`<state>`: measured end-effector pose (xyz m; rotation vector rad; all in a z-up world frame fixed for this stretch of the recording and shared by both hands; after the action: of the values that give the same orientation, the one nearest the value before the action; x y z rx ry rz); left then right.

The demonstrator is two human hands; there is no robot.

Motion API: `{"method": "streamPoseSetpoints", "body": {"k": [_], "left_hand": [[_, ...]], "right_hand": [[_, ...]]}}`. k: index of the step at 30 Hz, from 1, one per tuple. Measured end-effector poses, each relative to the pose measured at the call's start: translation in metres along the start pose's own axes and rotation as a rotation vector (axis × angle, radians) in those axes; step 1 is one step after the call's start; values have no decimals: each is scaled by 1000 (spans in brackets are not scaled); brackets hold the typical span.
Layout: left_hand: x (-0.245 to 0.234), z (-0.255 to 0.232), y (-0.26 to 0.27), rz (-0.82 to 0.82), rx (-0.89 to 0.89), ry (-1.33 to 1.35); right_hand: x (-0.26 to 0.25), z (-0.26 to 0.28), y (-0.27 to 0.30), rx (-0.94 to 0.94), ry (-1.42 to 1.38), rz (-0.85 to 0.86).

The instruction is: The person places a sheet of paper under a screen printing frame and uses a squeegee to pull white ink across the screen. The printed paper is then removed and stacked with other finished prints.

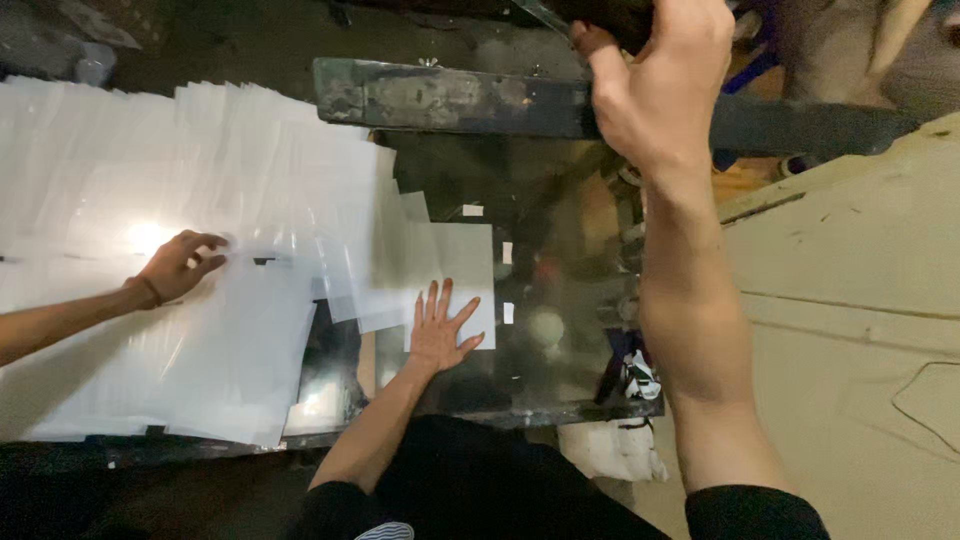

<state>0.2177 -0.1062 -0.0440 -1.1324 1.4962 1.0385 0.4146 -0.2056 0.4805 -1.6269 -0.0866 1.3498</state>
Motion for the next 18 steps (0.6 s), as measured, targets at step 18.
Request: {"method": "streamPoseSetpoints", "body": {"k": [18], "left_hand": [[-14,-10,-29,157,-17,220]], "right_hand": [[-2,0,3,-24,-58,-34]]}}
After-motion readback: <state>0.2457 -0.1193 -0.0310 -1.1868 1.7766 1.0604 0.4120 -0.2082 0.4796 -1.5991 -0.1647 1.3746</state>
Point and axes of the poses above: each hand's wrist, its own y-axis away from the middle knuckle, its own x-axis out of the palm, z = x × y, the point moved 9 cm from there along -y, towards the middle knuckle, and after that the axes turned 7 degrees about z, right-handed, at the moved point
